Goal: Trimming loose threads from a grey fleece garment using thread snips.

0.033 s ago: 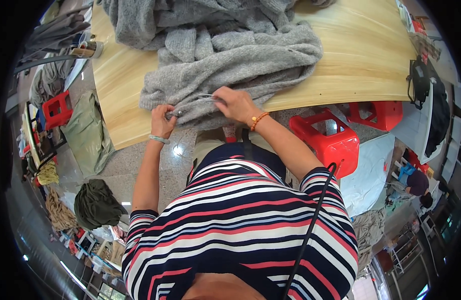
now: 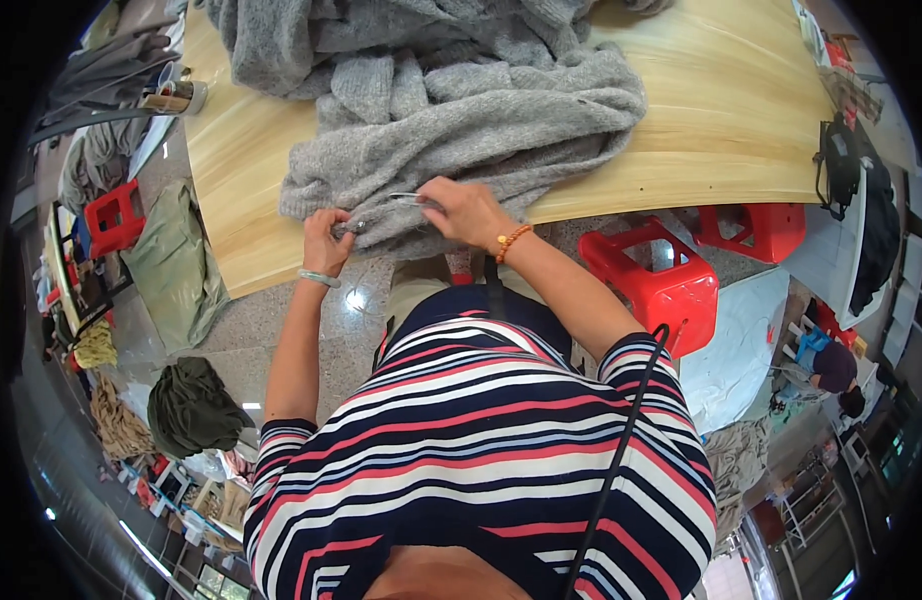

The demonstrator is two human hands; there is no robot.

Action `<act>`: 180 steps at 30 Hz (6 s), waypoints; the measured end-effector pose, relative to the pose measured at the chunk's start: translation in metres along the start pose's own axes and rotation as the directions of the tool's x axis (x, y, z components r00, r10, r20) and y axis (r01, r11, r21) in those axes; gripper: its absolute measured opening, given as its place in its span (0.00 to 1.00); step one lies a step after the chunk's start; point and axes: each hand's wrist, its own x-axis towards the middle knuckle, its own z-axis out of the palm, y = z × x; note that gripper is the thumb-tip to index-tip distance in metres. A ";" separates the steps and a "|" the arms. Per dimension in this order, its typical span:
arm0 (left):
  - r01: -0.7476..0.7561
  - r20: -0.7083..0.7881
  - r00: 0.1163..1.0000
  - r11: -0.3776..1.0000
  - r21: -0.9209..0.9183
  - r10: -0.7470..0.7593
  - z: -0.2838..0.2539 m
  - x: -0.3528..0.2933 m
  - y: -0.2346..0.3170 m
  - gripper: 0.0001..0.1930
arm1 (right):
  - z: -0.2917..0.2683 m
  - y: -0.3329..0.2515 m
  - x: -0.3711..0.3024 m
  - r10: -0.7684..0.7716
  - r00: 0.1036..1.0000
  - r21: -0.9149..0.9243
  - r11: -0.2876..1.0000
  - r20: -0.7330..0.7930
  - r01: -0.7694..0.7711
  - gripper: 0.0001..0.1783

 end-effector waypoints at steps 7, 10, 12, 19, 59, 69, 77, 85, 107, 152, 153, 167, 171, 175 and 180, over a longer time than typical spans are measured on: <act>0.213 0.138 0.974 0.930 -0.301 -0.178 -0.011 0.000 0.001 0.12 | 0.049 0.008 0.031 0.096 0.990 0.009 0.995 0.103 -0.098 0.15; 0.134 0.010 0.991 0.986 -0.103 -0.134 -0.017 0.000 0.004 0.16 | 0.038 0.000 0.040 0.236 0.952 0.107 0.960 0.195 -0.259 0.13; -0.167 -0.185 0.963 0.972 0.166 0.197 -0.024 0.011 0.038 0.21 | 0.026 -0.008 0.041 0.306 0.900 0.154 0.918 0.310 -0.366 0.13; 0.411 0.397 0.907 0.504 -0.759 -0.141 0.010 0.013 0.070 0.18 | 0.030 -0.012 0.030 0.324 0.881 0.476 0.749 0.345 -0.462 0.11; 0.613 0.596 0.773 0.499 -0.612 -0.217 0.011 0.024 0.046 0.05 | -0.001 -0.043 0.006 0.263 0.965 0.072 0.963 -0.023 -0.260 0.16; 0.552 0.600 0.779 0.652 -0.520 -0.180 0.014 0.036 0.043 0.05 | 0.015 -0.076 -0.030 0.520 0.850 0.131 0.840 0.081 -0.526 0.18; 0.341 0.405 0.908 0.745 -0.574 -0.103 0.017 0.028 0.051 0.06 | 0.030 -0.081 -0.023 0.609 0.792 0.103 0.785 0.047 -0.610 0.15; 0.752 0.706 0.657 0.299 -0.587 -0.265 0.003 0.040 0.044 0.07 | 0.052 -0.092 -0.028 0.532 0.839 0.135 0.845 -0.114 -0.517 0.24; 0.025 0.395 0.919 0.999 -0.035 -0.009 0.029 0.047 0.031 0.12 | 0.097 -0.083 -0.049 0.686 0.704 0.406 0.706 -0.186 -0.580 0.22; 0.567 0.566 0.824 0.069 -0.821 -0.035 0.017 0.039 0.034 0.17 | 0.034 -0.049 -0.032 0.363 0.931 0.270 0.901 -0.042 -0.340 0.23; 0.580 0.580 0.815 0.054 -0.813 -0.017 0.019 0.041 0.033 0.18 | 0.033 -0.050 -0.032 0.336 0.940 0.236 0.920 -0.062 -0.314 0.22; 0.635 0.641 0.767 0.167 -0.754 -0.022 0.005 0.054 0.055 0.27 | 0.029 -0.048 -0.037 0.200 0.975 0.153 0.971 -0.099 -0.184 0.23; 0.642 0.646 0.763 0.100 -0.760 0.012 0.013 0.050 0.048 0.28 | 0.027 -0.050 -0.036 0.201 0.978 0.158 0.969 -0.057 -0.190 0.23; 0.678 0.679 0.734 0.027 -0.734 0.032 0.018 0.045 0.048 0.29 | 0.022 -0.053 -0.040 0.209 0.978 0.144 0.968 -0.017 -0.204 0.23; 0.674 0.681 0.727 0.101 -0.732 0.086 0.008 0.046 0.058 0.29 | 0.014 -0.063 -0.044 0.226 0.972 -0.096 0.971 0.065 -0.220 0.24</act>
